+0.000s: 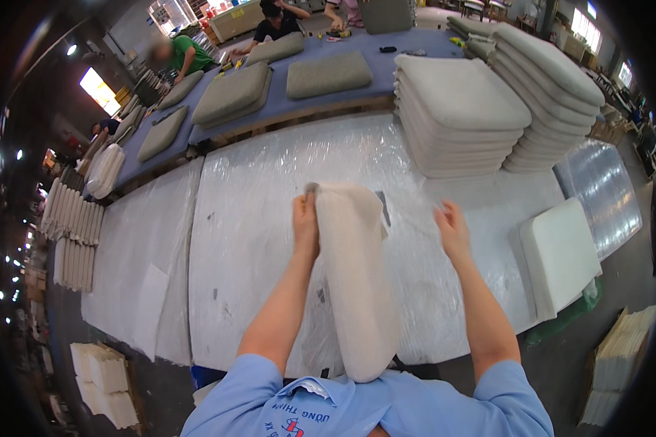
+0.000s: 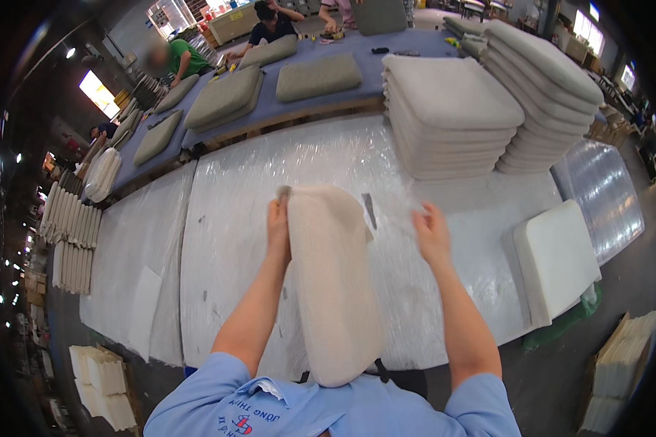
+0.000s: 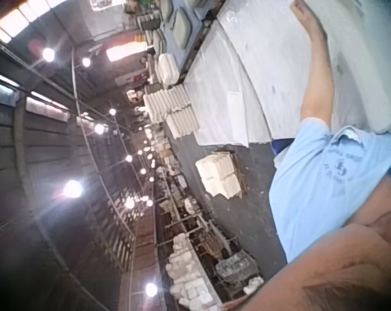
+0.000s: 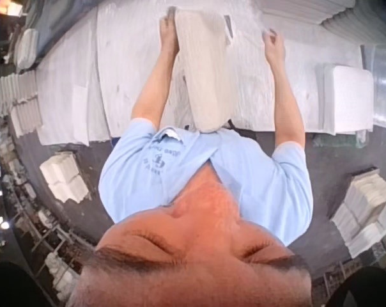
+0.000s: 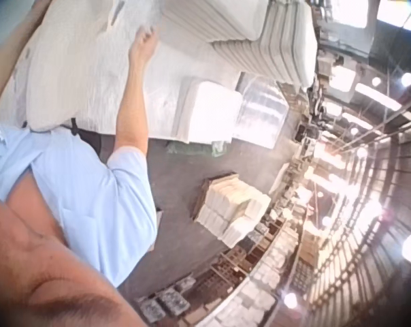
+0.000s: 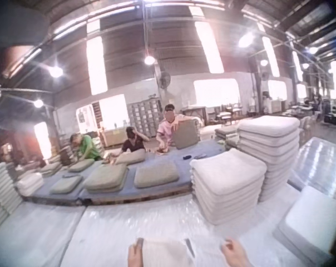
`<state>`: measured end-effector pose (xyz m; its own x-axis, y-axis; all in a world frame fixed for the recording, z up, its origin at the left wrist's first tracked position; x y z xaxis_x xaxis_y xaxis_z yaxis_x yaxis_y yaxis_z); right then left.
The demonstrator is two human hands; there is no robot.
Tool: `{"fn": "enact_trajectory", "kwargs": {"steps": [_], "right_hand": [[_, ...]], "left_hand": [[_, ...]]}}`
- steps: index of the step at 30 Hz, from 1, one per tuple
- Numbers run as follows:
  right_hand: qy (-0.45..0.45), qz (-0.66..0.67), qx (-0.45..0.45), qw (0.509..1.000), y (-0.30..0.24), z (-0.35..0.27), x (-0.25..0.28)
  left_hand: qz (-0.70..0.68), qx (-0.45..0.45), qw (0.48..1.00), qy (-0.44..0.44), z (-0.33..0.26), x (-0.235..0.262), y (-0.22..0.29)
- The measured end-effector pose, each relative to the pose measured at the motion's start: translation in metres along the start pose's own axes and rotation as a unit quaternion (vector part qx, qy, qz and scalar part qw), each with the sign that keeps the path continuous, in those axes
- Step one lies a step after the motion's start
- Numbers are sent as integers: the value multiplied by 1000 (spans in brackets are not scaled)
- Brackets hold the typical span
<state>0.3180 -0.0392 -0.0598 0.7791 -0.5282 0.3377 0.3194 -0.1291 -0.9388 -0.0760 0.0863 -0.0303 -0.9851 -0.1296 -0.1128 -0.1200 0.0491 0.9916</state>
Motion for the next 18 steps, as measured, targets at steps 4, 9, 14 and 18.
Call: {"fn": "enact_trajectory", "kwargs": {"steps": [4,9,14,18], "right_hand": [[-35,-69,-343,936,194,-195,111],[-147,102,-561,808,237,-377,71],[-54,517,-525,673,207,-351,-51],[62,548,-392,737,188,-284,-58]], "left_hand": [[-59,200,978,-32,-115,79,-12],[-71,255,958,-111,-299,100,-14],[-82,337,938,2,-341,134,-79],[-50,284,955,68,-336,155,-115]]}}
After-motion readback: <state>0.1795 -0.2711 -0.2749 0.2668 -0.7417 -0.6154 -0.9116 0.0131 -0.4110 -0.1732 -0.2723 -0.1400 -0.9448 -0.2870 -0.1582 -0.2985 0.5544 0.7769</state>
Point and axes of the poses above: each hand's wrist, its own z-axis towards the middle knuckle, its own x-axis out of the back of the hand, y = z × x, the point moved 10 cm from there along z, towards the middle knuckle, and after that the axes turned 1 degree about -z, right-handed, at the moved point
